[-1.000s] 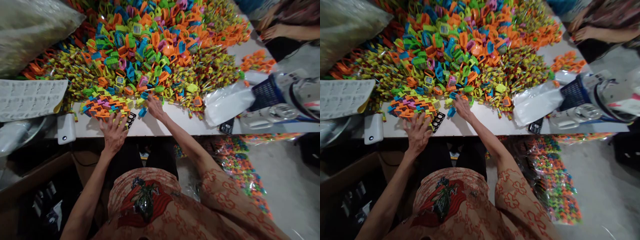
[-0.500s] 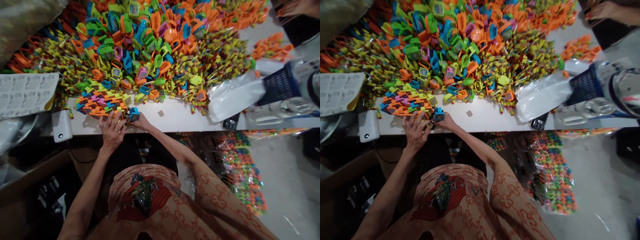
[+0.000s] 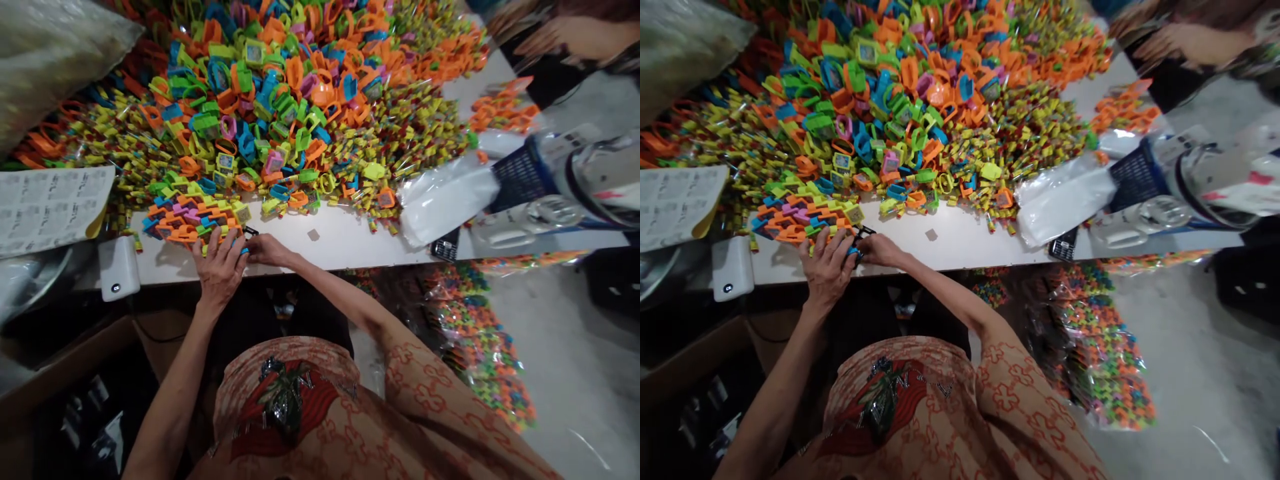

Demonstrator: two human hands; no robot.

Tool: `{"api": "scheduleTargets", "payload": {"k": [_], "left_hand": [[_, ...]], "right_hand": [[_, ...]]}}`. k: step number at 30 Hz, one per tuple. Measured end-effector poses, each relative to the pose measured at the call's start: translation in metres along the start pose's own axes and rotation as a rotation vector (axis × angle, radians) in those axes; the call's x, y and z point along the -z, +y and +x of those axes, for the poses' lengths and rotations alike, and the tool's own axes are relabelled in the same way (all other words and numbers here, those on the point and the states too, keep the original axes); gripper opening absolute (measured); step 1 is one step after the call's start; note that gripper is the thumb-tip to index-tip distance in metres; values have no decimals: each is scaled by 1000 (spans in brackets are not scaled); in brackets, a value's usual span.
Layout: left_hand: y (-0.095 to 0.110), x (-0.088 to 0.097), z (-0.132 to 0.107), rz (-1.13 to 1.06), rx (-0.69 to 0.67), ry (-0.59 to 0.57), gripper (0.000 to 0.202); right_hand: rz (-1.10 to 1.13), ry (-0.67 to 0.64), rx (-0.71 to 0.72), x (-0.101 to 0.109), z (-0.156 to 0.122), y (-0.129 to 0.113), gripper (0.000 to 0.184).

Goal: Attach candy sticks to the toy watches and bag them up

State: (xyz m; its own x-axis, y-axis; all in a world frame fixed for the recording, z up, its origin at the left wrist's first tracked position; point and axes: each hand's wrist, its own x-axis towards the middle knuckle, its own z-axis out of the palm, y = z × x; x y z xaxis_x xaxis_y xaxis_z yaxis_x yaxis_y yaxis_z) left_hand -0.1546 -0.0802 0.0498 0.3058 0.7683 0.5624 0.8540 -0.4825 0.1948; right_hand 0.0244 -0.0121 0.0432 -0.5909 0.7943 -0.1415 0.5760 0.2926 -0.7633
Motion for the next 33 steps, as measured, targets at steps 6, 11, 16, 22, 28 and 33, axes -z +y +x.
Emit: {"api": "scheduleTargets", "payload": {"k": [6, 11, 16, 22, 28, 33], "left_hand": [[-7, 7, -6, -65, 21, -31, 35], [-6, 4, -4, -89, 78, -41, 40], [-7, 0, -6, -84, 91, -31, 44], [-13, 0, -8, -85, 66, 0, 41], [-14, 1, -7, -115, 84, -14, 38], [-13, 2, -6, -124, 83, -42, 40]], "right_hand": [[-448, 373, -303, 70, 1, 55, 36], [-687, 302, -234, 73, 1, 63, 46], [-677, 364, -223, 54, -28, 70, 37], [-539, 511, -190, 34, -64, 96, 29], [-297, 698, -327, 20, -68, 82, 31], [-434, 450, -325, 41, -40, 68, 43]]}}
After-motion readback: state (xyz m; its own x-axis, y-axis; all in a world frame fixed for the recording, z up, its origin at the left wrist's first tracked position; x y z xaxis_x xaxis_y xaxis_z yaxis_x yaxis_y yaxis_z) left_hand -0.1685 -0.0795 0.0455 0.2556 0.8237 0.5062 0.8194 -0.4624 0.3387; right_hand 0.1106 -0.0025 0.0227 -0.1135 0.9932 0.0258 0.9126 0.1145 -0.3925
